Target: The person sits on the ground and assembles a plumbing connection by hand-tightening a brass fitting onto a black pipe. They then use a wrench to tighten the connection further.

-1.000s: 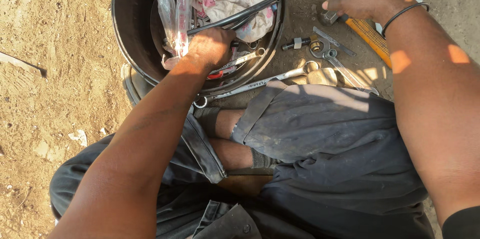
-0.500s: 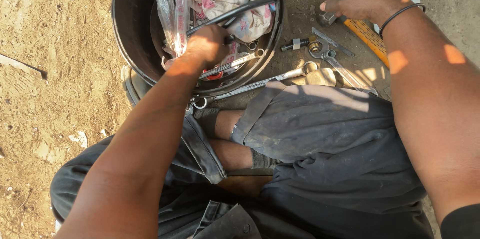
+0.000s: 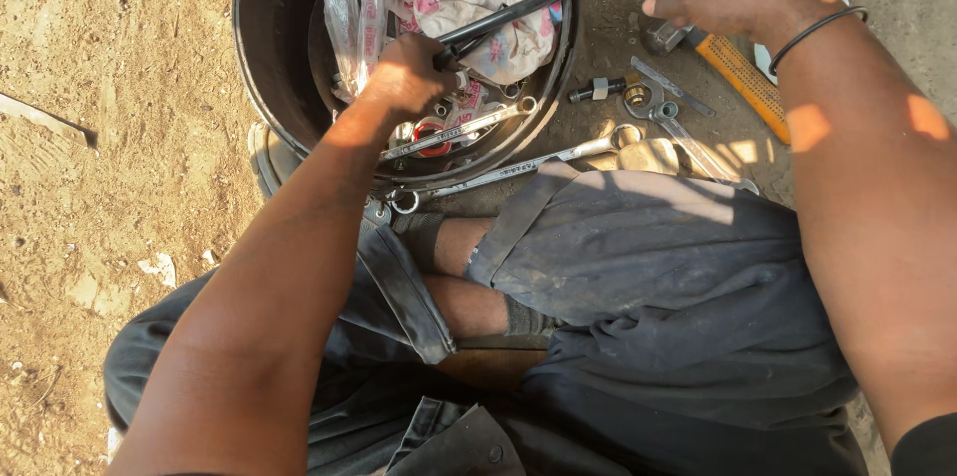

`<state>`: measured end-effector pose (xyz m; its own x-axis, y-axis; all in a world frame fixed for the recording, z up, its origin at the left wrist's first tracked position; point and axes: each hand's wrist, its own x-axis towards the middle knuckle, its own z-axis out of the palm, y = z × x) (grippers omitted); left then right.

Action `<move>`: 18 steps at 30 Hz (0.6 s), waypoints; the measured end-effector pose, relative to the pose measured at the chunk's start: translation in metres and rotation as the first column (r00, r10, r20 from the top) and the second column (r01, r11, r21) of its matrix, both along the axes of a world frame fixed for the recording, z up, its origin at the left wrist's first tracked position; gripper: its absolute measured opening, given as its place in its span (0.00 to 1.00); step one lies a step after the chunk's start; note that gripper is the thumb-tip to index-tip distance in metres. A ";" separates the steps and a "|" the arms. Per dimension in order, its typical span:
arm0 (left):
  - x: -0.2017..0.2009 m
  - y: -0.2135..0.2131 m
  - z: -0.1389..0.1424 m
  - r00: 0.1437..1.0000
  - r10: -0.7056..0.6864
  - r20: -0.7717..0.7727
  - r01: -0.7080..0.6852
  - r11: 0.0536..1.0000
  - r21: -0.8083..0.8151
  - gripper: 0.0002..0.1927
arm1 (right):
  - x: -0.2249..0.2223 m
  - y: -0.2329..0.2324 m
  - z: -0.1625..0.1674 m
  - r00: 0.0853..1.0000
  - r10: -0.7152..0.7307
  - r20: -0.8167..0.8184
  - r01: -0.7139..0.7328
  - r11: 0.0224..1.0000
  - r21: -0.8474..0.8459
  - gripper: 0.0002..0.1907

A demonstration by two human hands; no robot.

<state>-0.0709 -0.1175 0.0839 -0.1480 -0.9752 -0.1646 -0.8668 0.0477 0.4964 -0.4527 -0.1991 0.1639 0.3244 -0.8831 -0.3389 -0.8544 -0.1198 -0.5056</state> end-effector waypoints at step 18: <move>-0.059 0.072 0.160 0.477 0.179 -0.861 -0.216 0.973 0.083 0.07 | 0.145 0.094 0.075 0.376 -0.568 0.732 -0.303 0.671 0.677 0.22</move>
